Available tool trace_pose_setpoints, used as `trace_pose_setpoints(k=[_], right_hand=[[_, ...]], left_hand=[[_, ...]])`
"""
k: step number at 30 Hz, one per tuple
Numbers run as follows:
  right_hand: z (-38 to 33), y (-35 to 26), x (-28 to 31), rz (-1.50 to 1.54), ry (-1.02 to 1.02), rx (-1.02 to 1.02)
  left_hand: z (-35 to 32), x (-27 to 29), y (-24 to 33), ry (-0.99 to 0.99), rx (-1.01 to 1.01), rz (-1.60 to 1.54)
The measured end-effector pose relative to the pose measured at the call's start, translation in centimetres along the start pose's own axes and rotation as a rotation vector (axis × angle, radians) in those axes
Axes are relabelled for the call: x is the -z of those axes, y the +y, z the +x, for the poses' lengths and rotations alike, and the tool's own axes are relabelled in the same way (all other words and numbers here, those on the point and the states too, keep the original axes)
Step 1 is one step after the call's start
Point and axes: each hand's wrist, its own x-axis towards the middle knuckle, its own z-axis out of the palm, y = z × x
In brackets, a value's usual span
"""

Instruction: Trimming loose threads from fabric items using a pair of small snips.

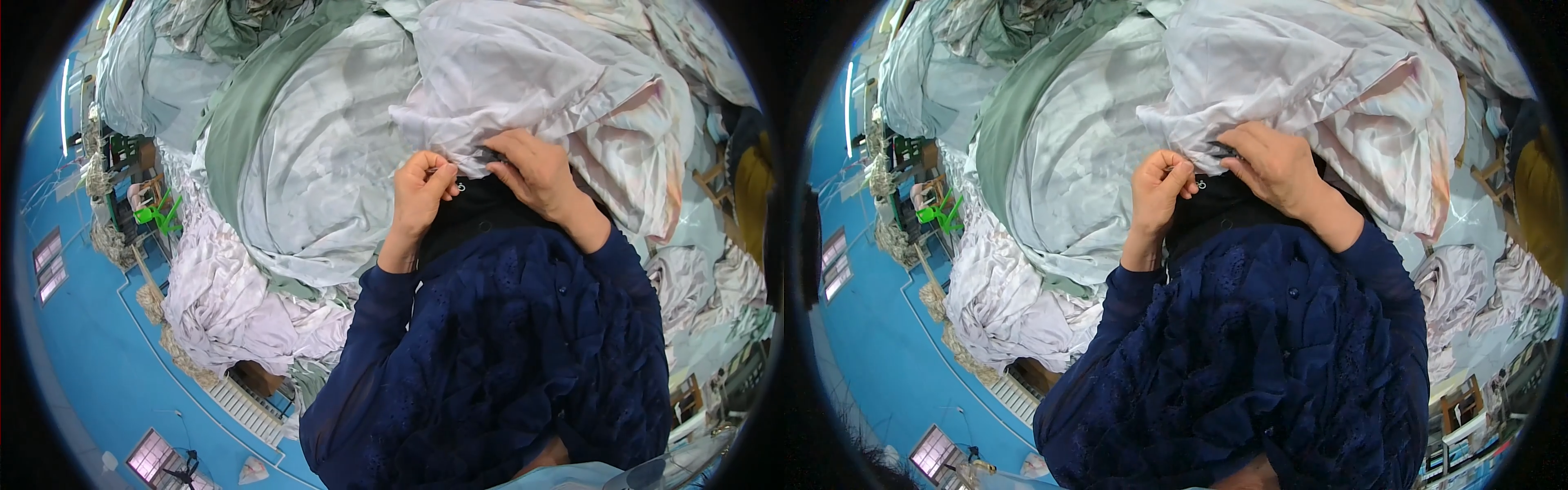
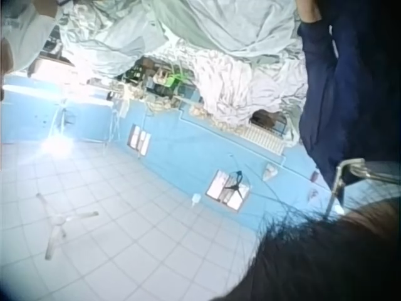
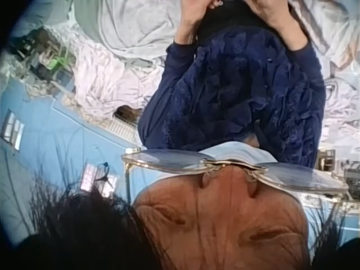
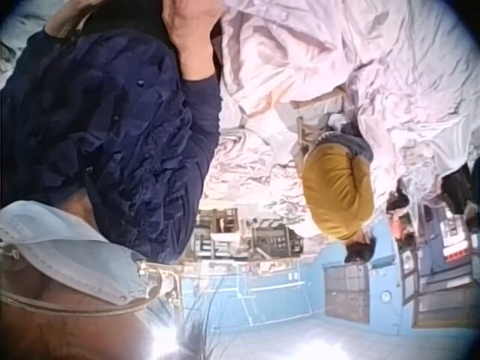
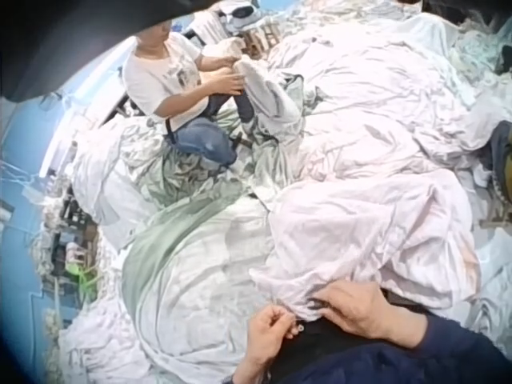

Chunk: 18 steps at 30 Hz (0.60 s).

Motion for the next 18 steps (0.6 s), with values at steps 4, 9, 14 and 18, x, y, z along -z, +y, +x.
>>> trace_pose_setpoints(k=[4, 9, 14, 18], right_hand=[[-0.1, -0.8, -0.2, -0.101, -0.032, 0.09], [-0.2, -1.6, -0.7, -0.163, -0.038, 0.172], [-0.3, -1.7, -1.0, -0.212, -0.072, 0.192], [-0.2, -1.5, -1.3, -0.239, -0.077, 0.186]], left_hand=[[-0.8, 0.0, -0.1, 0.015, -0.044, 0.03], [-1.4, 0.1, -0.5, 0.031, -0.091, 0.014], [-1.6, -0.1, -0.8, 0.028, -0.129, 0.018], [-1.6, -0.2, -0.7, 0.029, -0.112, 0.02]])
